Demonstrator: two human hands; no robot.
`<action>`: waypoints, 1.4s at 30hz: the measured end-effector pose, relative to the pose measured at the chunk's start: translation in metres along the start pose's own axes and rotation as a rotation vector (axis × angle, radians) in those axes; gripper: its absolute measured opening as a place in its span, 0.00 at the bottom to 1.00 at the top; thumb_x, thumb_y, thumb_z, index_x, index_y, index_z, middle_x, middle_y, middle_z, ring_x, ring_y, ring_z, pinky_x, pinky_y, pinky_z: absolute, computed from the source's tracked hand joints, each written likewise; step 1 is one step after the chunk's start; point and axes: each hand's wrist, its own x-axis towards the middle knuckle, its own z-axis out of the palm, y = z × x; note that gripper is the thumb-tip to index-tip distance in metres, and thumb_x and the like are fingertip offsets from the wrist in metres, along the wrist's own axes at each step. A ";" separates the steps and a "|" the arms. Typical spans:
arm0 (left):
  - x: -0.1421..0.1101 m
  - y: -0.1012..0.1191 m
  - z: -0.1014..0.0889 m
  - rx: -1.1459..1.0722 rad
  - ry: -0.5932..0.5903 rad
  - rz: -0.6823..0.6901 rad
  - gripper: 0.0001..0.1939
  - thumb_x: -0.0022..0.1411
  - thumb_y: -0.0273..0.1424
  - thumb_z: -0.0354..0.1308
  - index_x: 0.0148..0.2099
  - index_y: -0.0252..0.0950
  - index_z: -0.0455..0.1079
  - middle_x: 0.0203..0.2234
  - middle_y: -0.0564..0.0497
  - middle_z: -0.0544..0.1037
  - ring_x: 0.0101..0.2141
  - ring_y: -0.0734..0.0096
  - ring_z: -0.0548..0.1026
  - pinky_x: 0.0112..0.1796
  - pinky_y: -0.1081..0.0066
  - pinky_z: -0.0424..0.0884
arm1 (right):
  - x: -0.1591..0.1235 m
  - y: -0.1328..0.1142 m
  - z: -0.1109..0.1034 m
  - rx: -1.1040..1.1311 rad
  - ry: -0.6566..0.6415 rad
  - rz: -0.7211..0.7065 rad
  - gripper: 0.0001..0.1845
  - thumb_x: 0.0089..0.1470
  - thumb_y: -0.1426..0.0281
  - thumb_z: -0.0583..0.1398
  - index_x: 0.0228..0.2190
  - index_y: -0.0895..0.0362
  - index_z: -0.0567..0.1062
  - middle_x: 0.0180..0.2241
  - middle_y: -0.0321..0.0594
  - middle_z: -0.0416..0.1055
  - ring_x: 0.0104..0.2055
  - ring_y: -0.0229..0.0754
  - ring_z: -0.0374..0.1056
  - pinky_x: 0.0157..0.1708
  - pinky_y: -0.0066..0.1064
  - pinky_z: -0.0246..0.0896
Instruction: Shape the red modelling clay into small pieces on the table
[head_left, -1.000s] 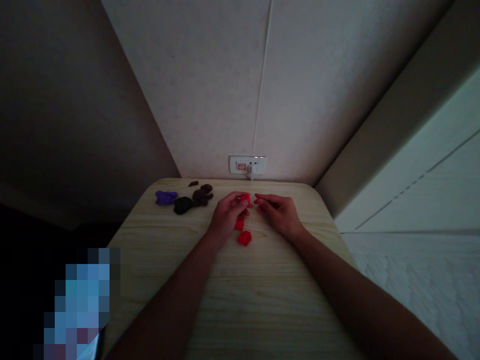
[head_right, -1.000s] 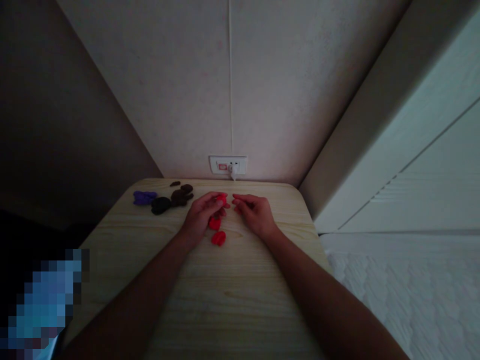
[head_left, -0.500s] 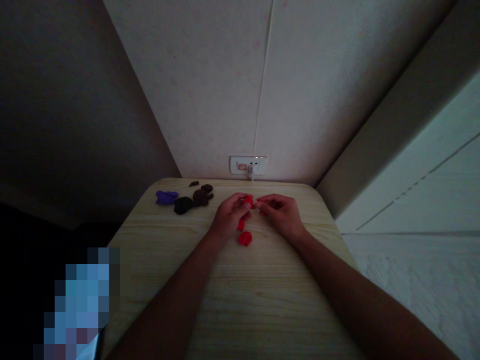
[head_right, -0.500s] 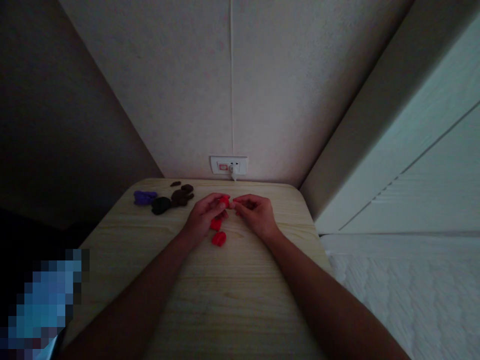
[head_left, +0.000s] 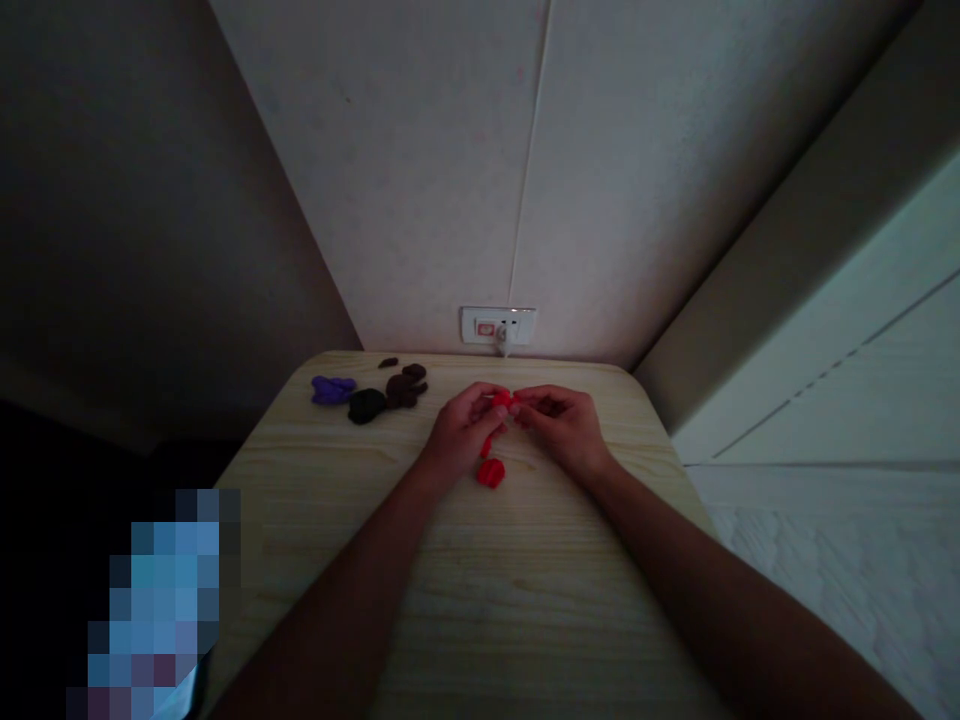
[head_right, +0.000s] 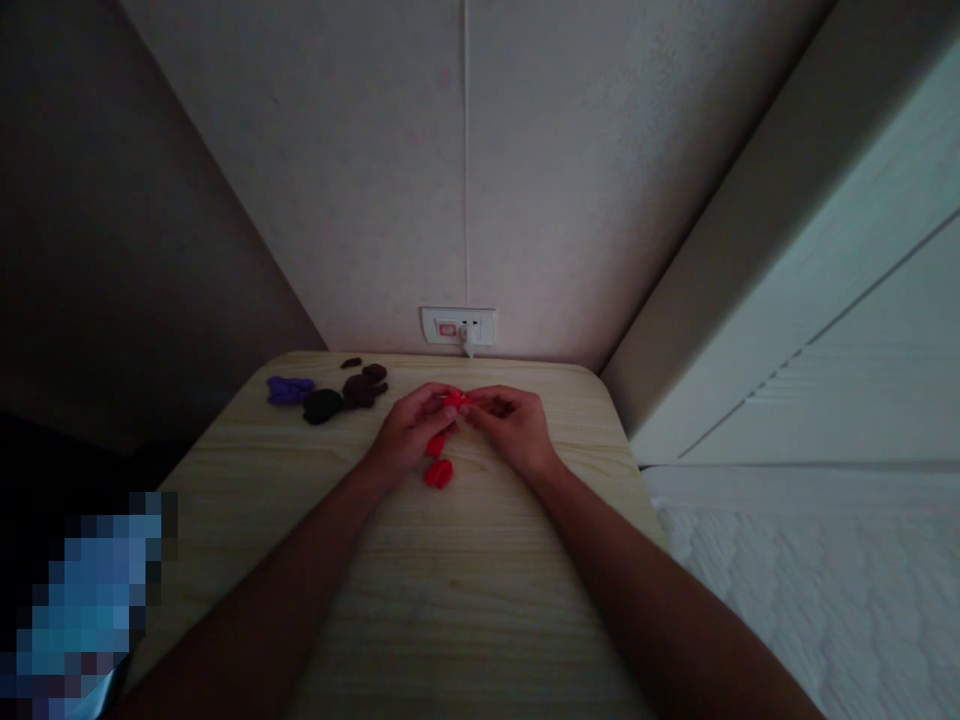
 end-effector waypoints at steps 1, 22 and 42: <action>0.000 0.000 0.000 0.003 -0.002 0.003 0.15 0.58 0.38 0.65 0.44 0.35 0.72 0.34 0.50 0.79 0.29 0.73 0.75 0.30 0.73 0.69 | 0.000 -0.001 0.000 0.000 -0.007 0.006 0.19 0.38 0.59 0.75 0.33 0.55 0.84 0.29 0.40 0.82 0.29 0.40 0.75 0.34 0.33 0.73; 0.000 -0.002 0.000 0.011 -0.009 0.003 0.15 0.57 0.38 0.66 0.43 0.32 0.75 0.34 0.46 0.81 0.29 0.71 0.75 0.31 0.72 0.70 | 0.000 0.000 -0.002 -0.075 -0.060 -0.025 0.18 0.43 0.56 0.73 0.32 0.56 0.84 0.27 0.39 0.80 0.25 0.38 0.70 0.28 0.30 0.68; 0.001 0.000 0.001 -0.047 0.015 -0.015 0.18 0.56 0.39 0.67 0.45 0.32 0.75 0.36 0.45 0.81 0.28 0.73 0.75 0.29 0.73 0.70 | -0.001 -0.002 0.000 -0.079 -0.009 -0.047 0.17 0.47 0.57 0.71 0.35 0.55 0.83 0.25 0.38 0.79 0.22 0.38 0.70 0.25 0.30 0.67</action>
